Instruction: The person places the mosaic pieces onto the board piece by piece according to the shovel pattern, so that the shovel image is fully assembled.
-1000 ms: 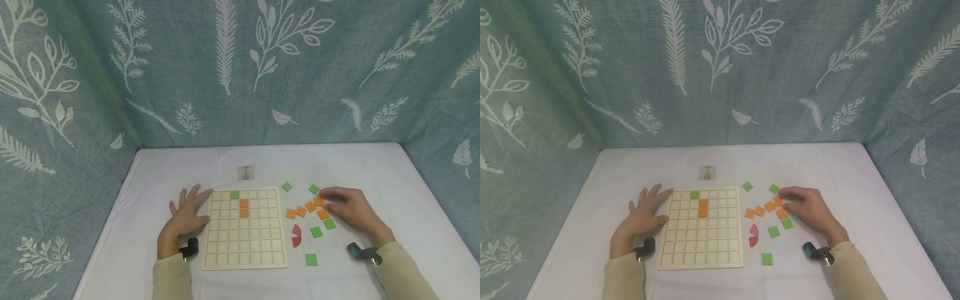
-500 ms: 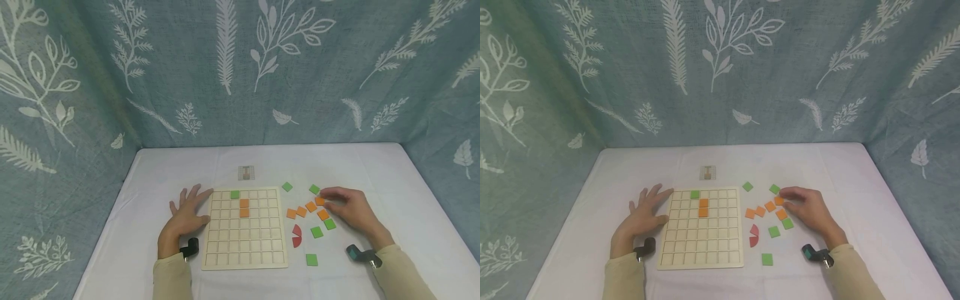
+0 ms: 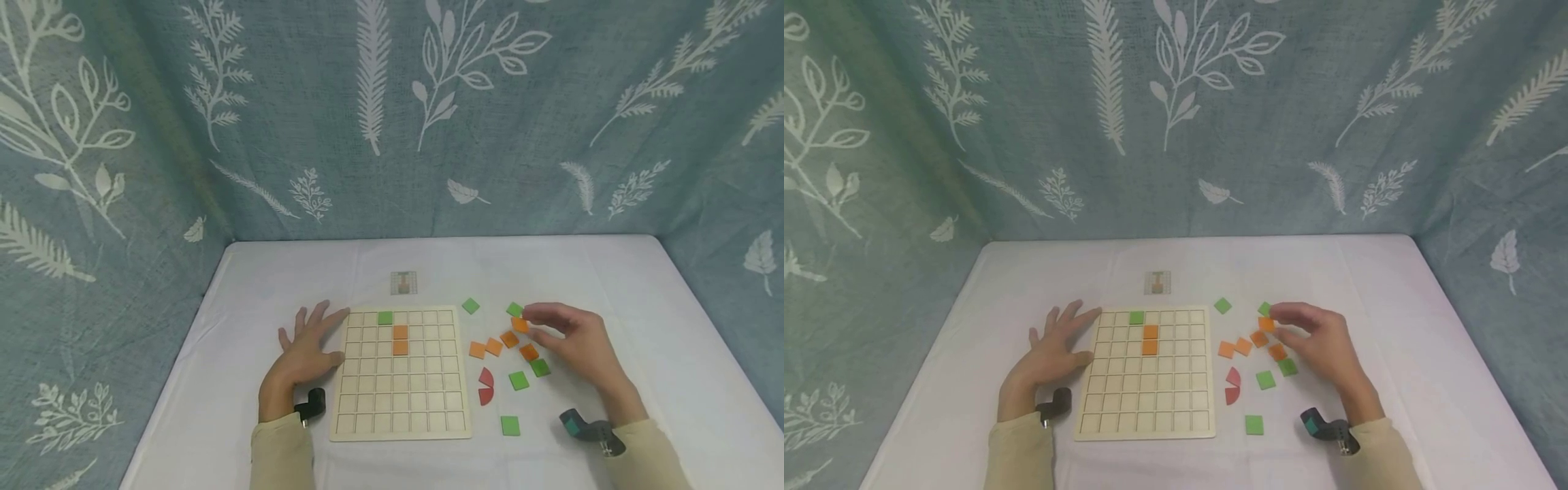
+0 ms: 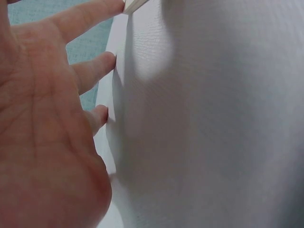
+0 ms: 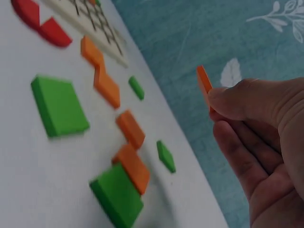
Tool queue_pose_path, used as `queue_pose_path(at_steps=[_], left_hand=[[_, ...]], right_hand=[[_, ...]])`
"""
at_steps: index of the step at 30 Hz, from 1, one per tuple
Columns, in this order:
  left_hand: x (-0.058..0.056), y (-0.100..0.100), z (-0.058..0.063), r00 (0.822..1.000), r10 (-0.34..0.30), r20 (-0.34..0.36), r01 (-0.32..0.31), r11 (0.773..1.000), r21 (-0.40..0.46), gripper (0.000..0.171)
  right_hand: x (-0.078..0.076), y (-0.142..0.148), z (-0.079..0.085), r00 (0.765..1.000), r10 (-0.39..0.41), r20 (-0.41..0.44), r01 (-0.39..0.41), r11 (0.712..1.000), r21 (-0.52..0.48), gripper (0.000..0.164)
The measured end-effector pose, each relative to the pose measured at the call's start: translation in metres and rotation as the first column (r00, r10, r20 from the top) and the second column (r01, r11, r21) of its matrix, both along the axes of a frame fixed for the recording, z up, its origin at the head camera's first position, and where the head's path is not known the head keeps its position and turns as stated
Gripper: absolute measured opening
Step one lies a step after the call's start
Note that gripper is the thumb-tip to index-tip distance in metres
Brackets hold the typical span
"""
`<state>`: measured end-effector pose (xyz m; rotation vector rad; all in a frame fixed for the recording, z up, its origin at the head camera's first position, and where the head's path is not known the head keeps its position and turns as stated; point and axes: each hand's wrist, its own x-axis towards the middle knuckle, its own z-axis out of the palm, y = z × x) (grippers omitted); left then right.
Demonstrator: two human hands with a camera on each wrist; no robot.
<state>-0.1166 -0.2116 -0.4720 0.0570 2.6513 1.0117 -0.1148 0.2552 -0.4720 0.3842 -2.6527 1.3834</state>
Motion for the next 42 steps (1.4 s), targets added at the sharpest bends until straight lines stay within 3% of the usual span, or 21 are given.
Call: queue_pose_path(at_steps=[6, 17, 22, 29, 36, 42], left_hand=[[-0.001, 0.000, -0.002, 1.000, 0.007, 0.011, -0.007, 1.000, 0.002, 0.089], [-0.001, 0.000, -0.002, 1.000, 0.011, 0.010, -0.011, 1.000, 0.001, 0.089], [-0.001, 0.000, -0.002, 1.000, 0.009, 0.007, -0.009, 1.000, -0.004, 0.089], [-0.001, 0.000, -0.003, 1.000, 0.006, 0.000, -0.006, 1.000, -0.003, 0.089], [-0.002, 0.001, -0.003, 1.000, 0.010, 0.000, -0.010, 1.000, -0.008, 0.089], [-0.001, 0.001, -0.001, 1.000, 0.008, 0.001, -0.008, 1.000, -0.011, 0.088]], right_hand=[[0.005, -0.018, 0.007, 0.997, 0.037, -0.061, -0.040, 0.998, -0.055, 0.041], [0.013, -0.061, 0.007, 0.992, 0.124, -0.014, -0.124, 0.968, -0.220, 0.035], [0.014, -0.079, 0.002, 0.988, 0.153, 0.027, -0.144, 0.965, -0.219, 0.034], [0.015, -0.103, -0.005, 0.981, 0.196, 0.015, -0.187, 0.955, -0.229, 0.032], [0.015, -0.124, -0.010, 0.981, 0.193, -0.023, -0.195, 0.968, -0.157, 0.030], [0.014, -0.144, -0.015, 0.972, 0.236, 0.007, -0.232, 0.963, -0.134, 0.030]])
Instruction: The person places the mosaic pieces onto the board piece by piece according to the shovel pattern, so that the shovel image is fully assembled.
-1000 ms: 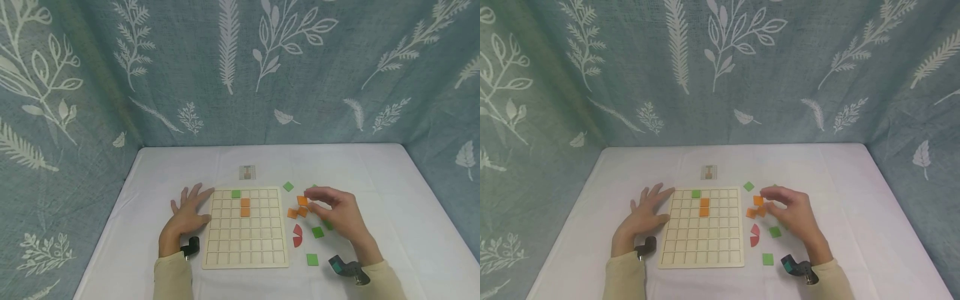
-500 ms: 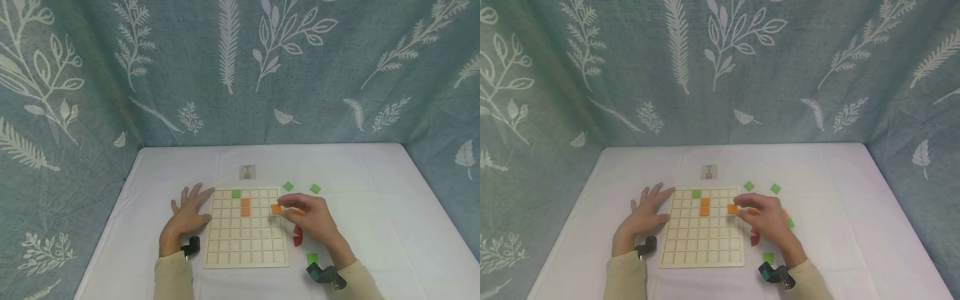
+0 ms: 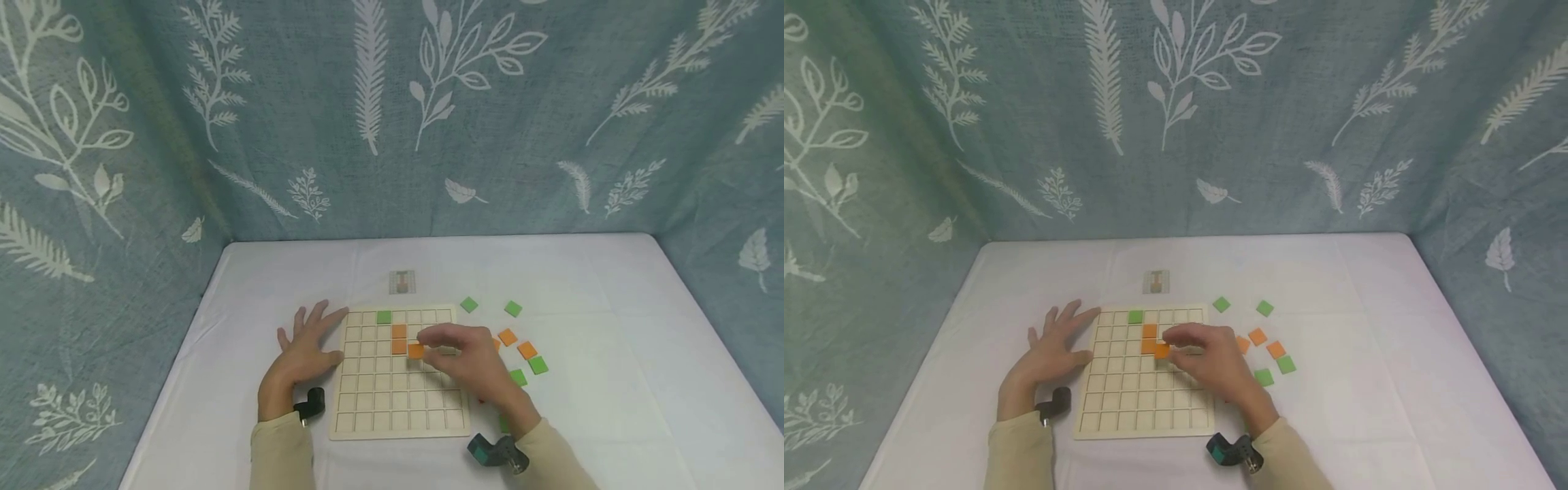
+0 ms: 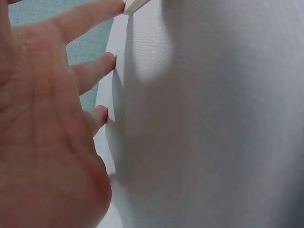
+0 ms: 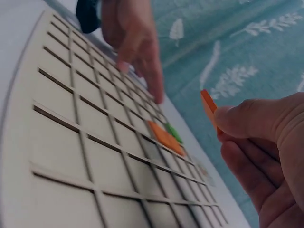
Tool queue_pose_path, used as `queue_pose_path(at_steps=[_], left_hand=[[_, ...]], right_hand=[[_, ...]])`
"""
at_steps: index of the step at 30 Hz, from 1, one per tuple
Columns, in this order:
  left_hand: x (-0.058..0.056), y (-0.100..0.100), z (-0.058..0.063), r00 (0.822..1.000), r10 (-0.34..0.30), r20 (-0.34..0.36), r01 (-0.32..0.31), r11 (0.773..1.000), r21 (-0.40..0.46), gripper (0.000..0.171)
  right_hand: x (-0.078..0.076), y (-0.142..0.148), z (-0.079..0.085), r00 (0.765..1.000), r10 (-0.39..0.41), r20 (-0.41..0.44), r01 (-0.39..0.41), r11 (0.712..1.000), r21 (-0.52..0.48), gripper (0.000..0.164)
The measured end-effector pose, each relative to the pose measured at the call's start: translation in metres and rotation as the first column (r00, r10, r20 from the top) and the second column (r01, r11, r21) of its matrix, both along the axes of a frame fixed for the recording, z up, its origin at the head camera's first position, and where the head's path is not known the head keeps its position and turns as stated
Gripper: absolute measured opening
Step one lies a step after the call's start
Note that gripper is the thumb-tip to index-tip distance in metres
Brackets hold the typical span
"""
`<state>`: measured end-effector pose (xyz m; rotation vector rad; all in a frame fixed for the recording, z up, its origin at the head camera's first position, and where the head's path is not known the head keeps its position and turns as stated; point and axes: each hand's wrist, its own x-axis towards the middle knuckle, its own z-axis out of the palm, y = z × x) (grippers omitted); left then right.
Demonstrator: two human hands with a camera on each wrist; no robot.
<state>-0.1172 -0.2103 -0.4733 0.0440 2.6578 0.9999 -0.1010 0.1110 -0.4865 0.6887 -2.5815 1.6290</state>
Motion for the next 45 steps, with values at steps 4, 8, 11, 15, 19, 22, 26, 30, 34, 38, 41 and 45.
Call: queue_pose_path(at_steps=[4, 8, 11, 15, 19, 22, 26, 30, 34, 38, 41, 45], left_hand=[[0.001, 0.000, -0.001, 1.000, 0.003, 0.001, -0.003, 1.000, 0.003, 0.088], [0.000, -0.001, -0.002, 1.000, 0.002, -0.005, -0.002, 1.000, 0.009, 0.088], [0.000, -0.002, -0.003, 1.000, 0.003, -0.004, -0.003, 1.000, 0.010, 0.087], [0.000, -0.002, -0.003, 1.000, 0.007, -0.001, -0.007, 1.000, 0.003, 0.087], [0.001, -0.001, -0.002, 1.000, 0.009, -0.006, -0.009, 1.000, 0.008, 0.087], [0.001, -0.001, -0.002, 1.000, 0.012, 0.001, -0.012, 1.000, 0.010, 0.087], [0.000, -0.001, -0.003, 1.000, 0.011, 0.002, -0.011, 1.000, 0.006, 0.088], [0.000, -0.001, -0.004, 1.000, 0.009, 0.003, -0.009, 1.000, -0.002, 0.088], [0.000, -0.001, -0.004, 1.000, 0.011, 0.008, -0.011, 1.000, -0.008, 0.088], [-0.001, 0.000, -0.003, 1.000, 0.014, 0.003, -0.014, 1.000, -0.005, 0.088], [-0.001, 0.001, -0.003, 1.000, 0.015, 0.004, -0.015, 1.000, -0.003, 0.088], [-0.001, 0.001, -0.002, 1.000, 0.014, 0.010, -0.014, 1.000, -0.006, 0.088]], right_hand=[[0.001, -0.013, -0.010, 0.999, 0.021, 0.037, -0.022, 0.999, 0.023, 0.031], [0.003, -0.021, -0.016, 0.997, 0.019, 0.070, -0.023, 0.998, 0.052, 0.031], [0.005, -0.025, -0.019, 0.997, 0.016, 0.074, -0.021, 0.998, 0.067, 0.031], [0.005, -0.029, -0.021, 0.998, 0.029, 0.050, -0.034, 0.994, 0.103, 0.030], [0.006, -0.032, -0.022, 0.999, 0.040, 0.006, -0.041, 0.988, 0.146, 0.031], [0.007, -0.034, -0.024, 0.999, 0.039, -0.023, -0.034, 0.986, 0.166, 0.031], [0.007, -0.036, -0.025, 0.998, 0.030, -0.055, -0.020, 0.984, 0.177, 0.031], [0.007, -0.038, -0.026, 0.996, 0.028, -0.084, -0.011, 0.981, 0.195, 0.031], [0.009, -0.039, -0.023, 0.995, 0.031, -0.099, -0.010, 0.978, 0.210, 0.031], [0.010, -0.040, -0.020, 0.993, 0.033, -0.114, -0.009, 0.979, 0.205, 0.033], [0.010, -0.040, -0.020, 0.992, 0.033, -0.119, -0.008, 0.979, 0.204, 0.033], [0.011, -0.040, -0.022, 0.992, 0.036, -0.123, -0.011, 0.979, 0.201, 0.032]])
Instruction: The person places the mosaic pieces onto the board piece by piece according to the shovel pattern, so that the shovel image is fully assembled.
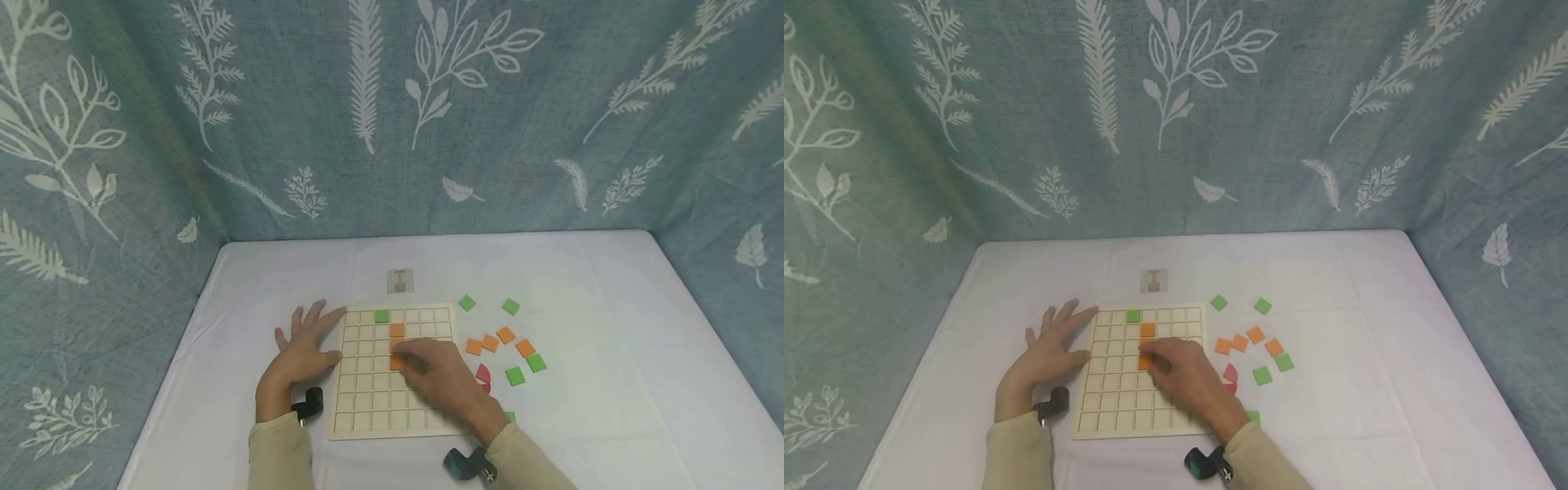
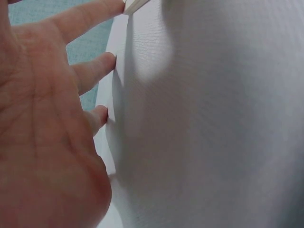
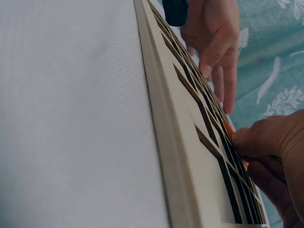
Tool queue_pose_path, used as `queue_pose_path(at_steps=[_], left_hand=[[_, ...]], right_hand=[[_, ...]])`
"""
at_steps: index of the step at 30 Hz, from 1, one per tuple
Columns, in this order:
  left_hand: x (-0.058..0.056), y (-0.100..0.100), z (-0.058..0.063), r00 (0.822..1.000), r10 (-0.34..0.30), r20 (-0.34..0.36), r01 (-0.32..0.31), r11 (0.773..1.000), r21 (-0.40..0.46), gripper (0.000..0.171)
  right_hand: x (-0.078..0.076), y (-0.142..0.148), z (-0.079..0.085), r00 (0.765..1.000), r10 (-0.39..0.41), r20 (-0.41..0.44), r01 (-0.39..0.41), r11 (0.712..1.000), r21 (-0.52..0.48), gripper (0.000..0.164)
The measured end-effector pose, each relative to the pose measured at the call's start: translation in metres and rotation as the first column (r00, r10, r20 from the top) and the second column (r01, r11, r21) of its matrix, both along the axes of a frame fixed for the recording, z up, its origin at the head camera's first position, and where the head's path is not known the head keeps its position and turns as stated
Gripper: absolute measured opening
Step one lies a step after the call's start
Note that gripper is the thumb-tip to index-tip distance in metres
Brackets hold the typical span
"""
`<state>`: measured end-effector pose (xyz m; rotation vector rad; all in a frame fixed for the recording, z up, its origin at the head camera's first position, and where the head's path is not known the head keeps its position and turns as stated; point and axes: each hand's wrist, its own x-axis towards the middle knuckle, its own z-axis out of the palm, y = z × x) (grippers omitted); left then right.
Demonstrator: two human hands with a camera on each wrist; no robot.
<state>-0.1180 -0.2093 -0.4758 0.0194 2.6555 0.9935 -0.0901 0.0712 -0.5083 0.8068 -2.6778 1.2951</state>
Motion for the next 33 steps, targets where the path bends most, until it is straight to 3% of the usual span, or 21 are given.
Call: queue_pose_path(at_steps=[21, 28, 33], left_hand=[[-0.001, 0.000, 0.001, 1.000, -0.008, -0.003, 0.008, 1.000, 0.005, 0.088], [0.000, -0.001, -0.001, 0.999, 0.001, -0.046, 0.000, 1.000, 0.025, 0.087], [0.001, 0.000, -0.003, 0.997, 0.001, -0.076, 0.002, 0.999, 0.034, 0.086]], right_hand=[[0.000, -0.002, 0.000, 1.000, 0.004, -0.016, -0.004, 1.000, 0.011, 0.030], [-0.008, 0.004, 0.001, 0.999, 0.039, 0.028, -0.039, 0.999, 0.006, 0.030], [-0.017, 0.022, 0.011, 0.995, 0.072, 0.072, -0.067, 0.996, -0.062, 0.032]])
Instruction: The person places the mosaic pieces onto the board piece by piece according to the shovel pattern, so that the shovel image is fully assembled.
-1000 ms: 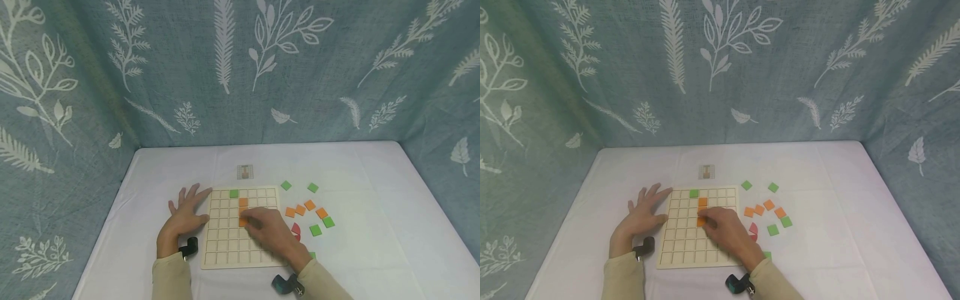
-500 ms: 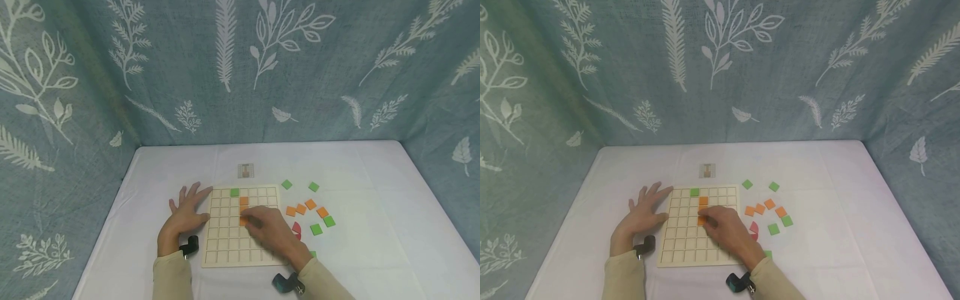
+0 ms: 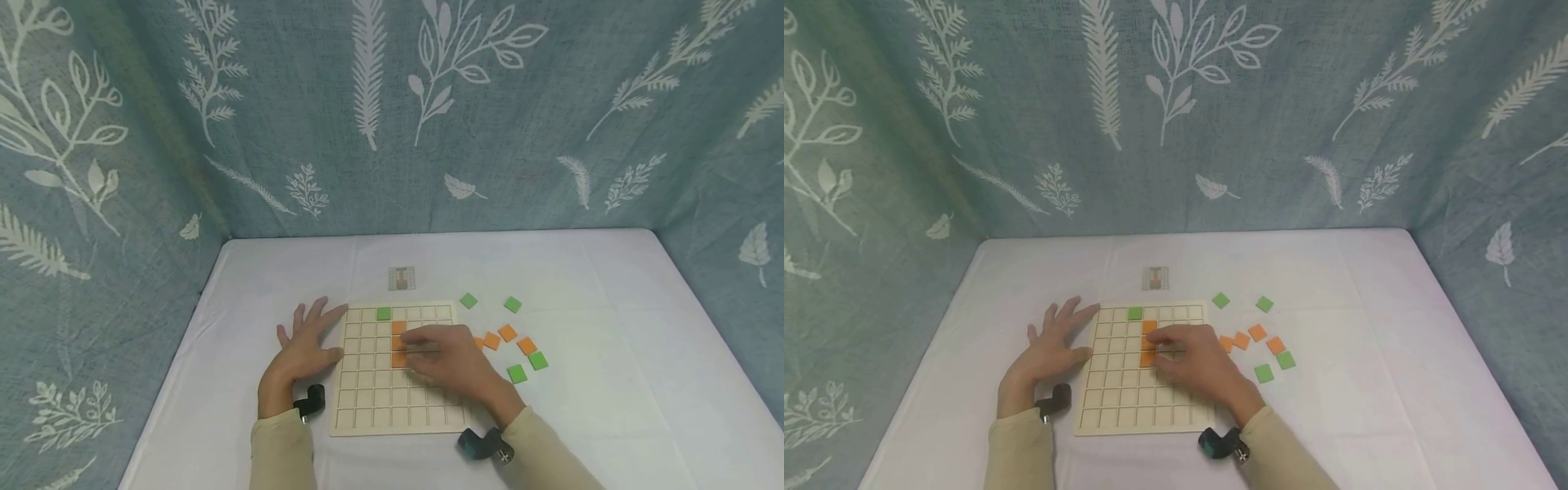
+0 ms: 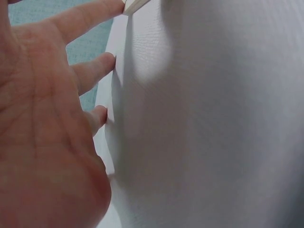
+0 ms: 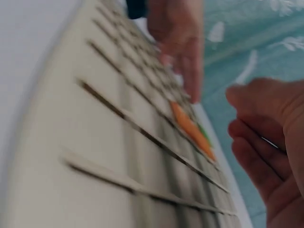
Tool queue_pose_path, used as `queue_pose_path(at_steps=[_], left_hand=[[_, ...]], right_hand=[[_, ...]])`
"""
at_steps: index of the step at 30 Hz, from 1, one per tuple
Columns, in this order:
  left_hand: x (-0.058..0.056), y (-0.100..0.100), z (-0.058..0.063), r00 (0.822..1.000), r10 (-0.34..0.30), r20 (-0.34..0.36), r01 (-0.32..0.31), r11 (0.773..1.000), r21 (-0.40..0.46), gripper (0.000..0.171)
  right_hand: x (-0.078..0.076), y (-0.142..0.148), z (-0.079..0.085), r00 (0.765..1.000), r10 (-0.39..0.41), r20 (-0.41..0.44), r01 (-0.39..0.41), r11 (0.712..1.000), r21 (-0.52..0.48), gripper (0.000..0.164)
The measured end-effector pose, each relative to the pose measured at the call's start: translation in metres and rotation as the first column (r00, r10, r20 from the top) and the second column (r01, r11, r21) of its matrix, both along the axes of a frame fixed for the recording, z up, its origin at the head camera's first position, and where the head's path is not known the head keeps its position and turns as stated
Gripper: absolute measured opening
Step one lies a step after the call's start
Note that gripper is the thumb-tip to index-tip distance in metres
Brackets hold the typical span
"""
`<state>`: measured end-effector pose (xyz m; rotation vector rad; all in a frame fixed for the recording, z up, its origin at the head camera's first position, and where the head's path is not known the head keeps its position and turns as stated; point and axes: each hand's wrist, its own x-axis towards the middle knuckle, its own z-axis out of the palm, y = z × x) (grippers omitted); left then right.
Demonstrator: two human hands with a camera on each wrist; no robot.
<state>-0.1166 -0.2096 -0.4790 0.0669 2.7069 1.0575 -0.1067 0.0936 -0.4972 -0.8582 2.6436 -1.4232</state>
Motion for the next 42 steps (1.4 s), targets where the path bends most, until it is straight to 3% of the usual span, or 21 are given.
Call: queue_pose_path(at_steps=[6, 11, 15, 22, 28, 37, 42], left_hand=[[-0.001, -0.001, 0.003, 0.998, -0.011, 0.055, 0.011, 1.000, -0.015, 0.087], [-0.001, -0.001, 0.004, 0.997, -0.014, 0.072, 0.017, 0.999, -0.035, 0.088], [0.000, -0.002, 0.004, 0.998, -0.013, 0.069, 0.016, 0.999, -0.035, 0.088], [0.001, -0.001, 0.003, 0.998, -0.012, 0.066, 0.014, 0.999, -0.032, 0.088], [0.001, 0.000, 0.005, 0.998, -0.009, 0.068, 0.011, 0.999, -0.034, 0.088], [0.000, 0.000, 0.005, 0.998, -0.007, 0.070, 0.009, 0.999, -0.032, 0.088], [0.001, 0.000, 0.006, 0.998, -0.003, 0.069, 0.005, 0.999, -0.032, 0.088]], right_hand=[[-0.009, 0.035, 0.016, 0.994, 0.043, 0.102, -0.035, 0.996, -0.077, 0.034], [-0.012, 0.069, 0.025, 0.976, 0.066, 0.207, -0.020, 0.976, -0.217, 0.036], [-0.015, 0.098, 0.026, 0.980, 0.058, 0.191, -0.003, 0.962, -0.274, 0.036], [-0.017, 0.144, 0.024, 0.988, -0.017, 0.154, 0.054, 0.969, -0.242, 0.038], [-0.014, 0.173, 0.020, 0.980, -0.102, 0.169, 0.131, 0.977, -0.168, 0.041], [-0.016, 0.192, 0.005, 0.954, -0.194, 0.230, 0.207, 0.978, -0.032, 0.038], [-0.017, 0.194, 0.001, 0.939, -0.210, 0.273, 0.211, 0.977, 0.029, 0.037]])
